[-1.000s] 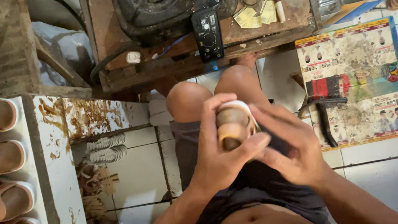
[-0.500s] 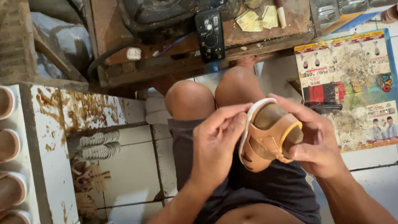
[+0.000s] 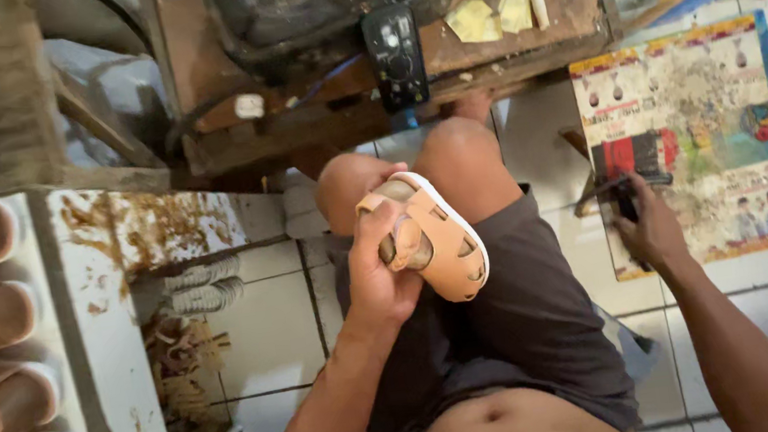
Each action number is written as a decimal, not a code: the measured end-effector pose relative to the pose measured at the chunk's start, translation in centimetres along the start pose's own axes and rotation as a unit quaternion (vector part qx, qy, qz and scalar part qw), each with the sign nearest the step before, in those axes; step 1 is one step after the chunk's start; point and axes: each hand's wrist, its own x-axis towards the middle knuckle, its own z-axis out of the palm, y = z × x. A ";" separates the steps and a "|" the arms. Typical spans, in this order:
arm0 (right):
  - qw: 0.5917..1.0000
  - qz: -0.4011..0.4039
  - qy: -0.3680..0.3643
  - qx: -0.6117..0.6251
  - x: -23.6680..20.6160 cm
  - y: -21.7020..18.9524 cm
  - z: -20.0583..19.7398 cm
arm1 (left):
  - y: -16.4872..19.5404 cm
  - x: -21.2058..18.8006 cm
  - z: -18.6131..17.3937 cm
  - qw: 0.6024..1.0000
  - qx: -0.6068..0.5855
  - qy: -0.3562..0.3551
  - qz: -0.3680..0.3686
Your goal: The person assembles slipper sandals by heating the sole and upper over a gas flame, then pressing them together. They use a curved blade to trim excess material from the joined edges and place the finished units on a nearby shelf.
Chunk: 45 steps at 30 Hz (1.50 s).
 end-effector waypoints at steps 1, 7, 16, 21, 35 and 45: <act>0.994 0.065 -0.032 0.088 0.2 0.1 0.0 | -0.3 0.0 0.1 1.000 0.017 -0.002 0.000; 0.863 0.187 -0.145 0.446 1.6 -7.5 -3.8 | -0.7 -0.3 0.3 0.997 0.068 -0.036 -0.013; 0.724 0.053 -0.334 0.602 3.4 -25.3 -11.0 | -0.4 0.5 -0.4 0.990 0.133 -0.043 -0.031; 0.834 -0.061 -0.324 0.444 4.3 -25.8 -11.3 | -0.3 1.1 -0.7 0.981 0.188 -0.041 -0.009; 0.767 0.034 -0.334 0.547 2.1 -22.9 -10.9 | -0.1 1.0 0.0 0.994 0.108 -0.019 -0.022; 0.704 0.058 -0.340 0.621 -0.5 -21.3 -10.4 | -1.0 1.3 0.2 0.999 0.032 0.017 -0.006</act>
